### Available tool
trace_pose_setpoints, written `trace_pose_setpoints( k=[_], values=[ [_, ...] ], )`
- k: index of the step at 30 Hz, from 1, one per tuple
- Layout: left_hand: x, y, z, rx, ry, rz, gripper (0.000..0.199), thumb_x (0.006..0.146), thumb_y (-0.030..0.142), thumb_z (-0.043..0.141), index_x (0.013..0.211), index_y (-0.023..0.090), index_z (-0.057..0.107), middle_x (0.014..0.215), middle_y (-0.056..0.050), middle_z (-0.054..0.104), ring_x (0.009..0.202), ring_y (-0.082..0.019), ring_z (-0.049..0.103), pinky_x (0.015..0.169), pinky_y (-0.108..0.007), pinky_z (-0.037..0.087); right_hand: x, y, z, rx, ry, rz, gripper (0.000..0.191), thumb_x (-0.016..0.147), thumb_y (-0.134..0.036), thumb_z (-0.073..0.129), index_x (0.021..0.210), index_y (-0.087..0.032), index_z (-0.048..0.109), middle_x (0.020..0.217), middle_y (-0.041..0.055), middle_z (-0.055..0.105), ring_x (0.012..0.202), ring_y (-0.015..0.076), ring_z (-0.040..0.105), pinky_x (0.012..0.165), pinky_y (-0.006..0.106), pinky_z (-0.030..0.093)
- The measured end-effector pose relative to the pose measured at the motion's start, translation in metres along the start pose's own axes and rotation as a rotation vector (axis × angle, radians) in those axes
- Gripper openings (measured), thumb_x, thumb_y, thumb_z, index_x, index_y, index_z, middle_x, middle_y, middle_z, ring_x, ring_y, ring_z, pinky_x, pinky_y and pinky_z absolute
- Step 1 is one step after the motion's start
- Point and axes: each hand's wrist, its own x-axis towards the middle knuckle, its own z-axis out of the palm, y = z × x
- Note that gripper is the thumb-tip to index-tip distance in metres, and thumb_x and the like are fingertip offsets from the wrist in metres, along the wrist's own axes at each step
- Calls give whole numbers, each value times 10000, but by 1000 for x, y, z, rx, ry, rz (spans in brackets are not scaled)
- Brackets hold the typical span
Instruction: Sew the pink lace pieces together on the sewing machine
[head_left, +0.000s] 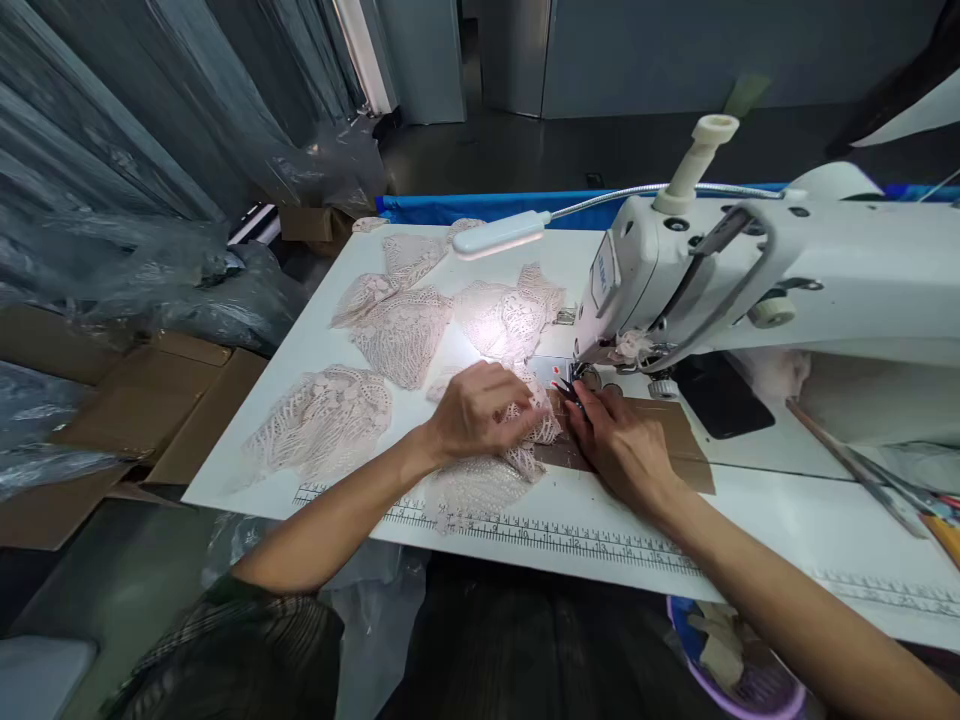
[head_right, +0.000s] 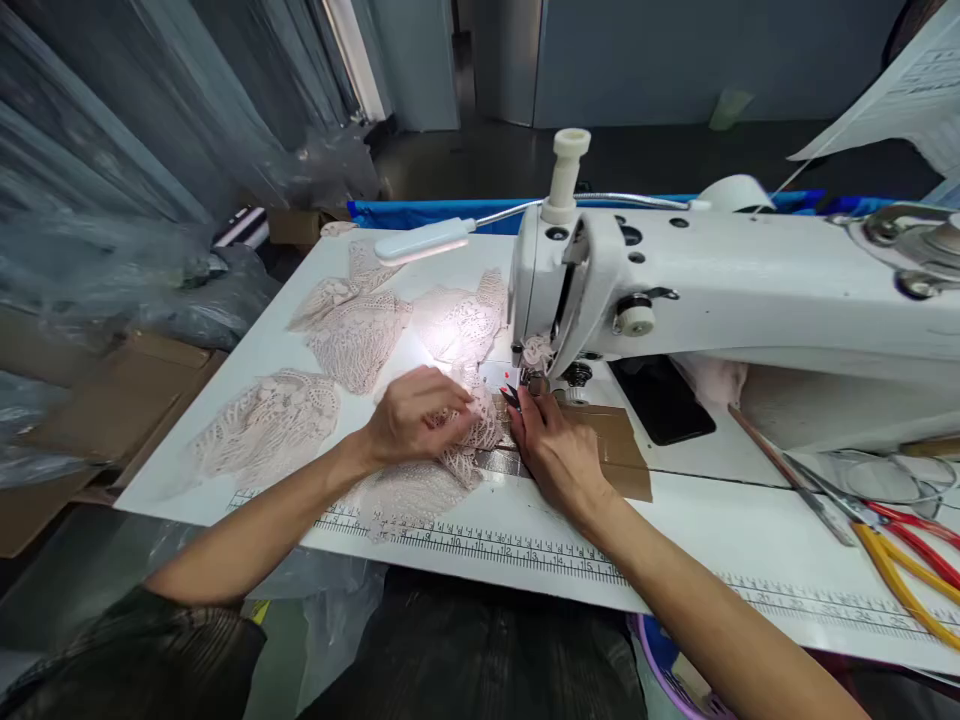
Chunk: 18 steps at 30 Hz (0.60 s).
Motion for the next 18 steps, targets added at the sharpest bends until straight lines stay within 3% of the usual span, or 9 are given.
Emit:
trace_pose_setpoints(
  k=[2, 5, 8, 11, 13, 18],
  values=[
    [3, -6, 0, 72, 146, -182, 339, 966, 429, 476, 808, 161, 610, 797, -47, 659, 736, -159, 586, 645, -296, 450, 0, -2, -2, 53, 33, 28, 383, 1016, -339, 348, 1164, -142, 641, 949, 126, 684, 593, 172, 571, 451, 289, 263],
    [7, -17, 1, 198, 137, -332, 279, 929, 416, 541, 834, 156, 569, 791, -40, 594, 727, -168, 524, 621, -284, 393, 0, -7, -5, 170, 57, 42, 360, 1010, -267, 317, 1224, -135, 575, 1067, 148, 666, 762, 208, 632, 502, 286, 364],
    [8, -21, 2, 284, 18, -316, 264, 876, 390, 616, 752, 175, 527, 730, -8, 536, 688, -158, 462, 658, -298, 358, -2, -11, -5, 320, 54, -1, 341, 998, -253, 301, 1234, -135, 517, 1114, 168, 645, 880, 243, 645, 571, 310, 443],
    [7, -15, -1, 260, -32, -265, 236, 883, 301, 582, 698, 177, 504, 700, 2, 533, 664, -142, 441, 686, -310, 342, -4, -13, -4, 441, 21, -70, 299, 1000, -256, 303, 1212, -152, 485, 956, 126, 673, 777, 224, 650, 588, 312, 452],
    [7, -10, -6, 136, -32, -295, 221, 870, 252, 565, 677, 173, 492, 725, -10, 584, 633, -124, 446, 659, -299, 342, -4, -13, -3, 490, -9, -101, 280, 1004, -254, 301, 1211, -162, 465, 910, 103, 678, 728, 208, 647, 594, 304, 446],
    [7, -5, -19, -528, -97, -626, 268, 804, 270, 610, 619, 166, 446, 962, -85, 696, 552, -74, 493, 508, -235, 340, -4, -10, -4, 602, -68, -127, 261, 994, -243, 318, 1220, -181, 434, 914, 90, 682, 727, 204, 646, 620, 306, 455]
  ],
)
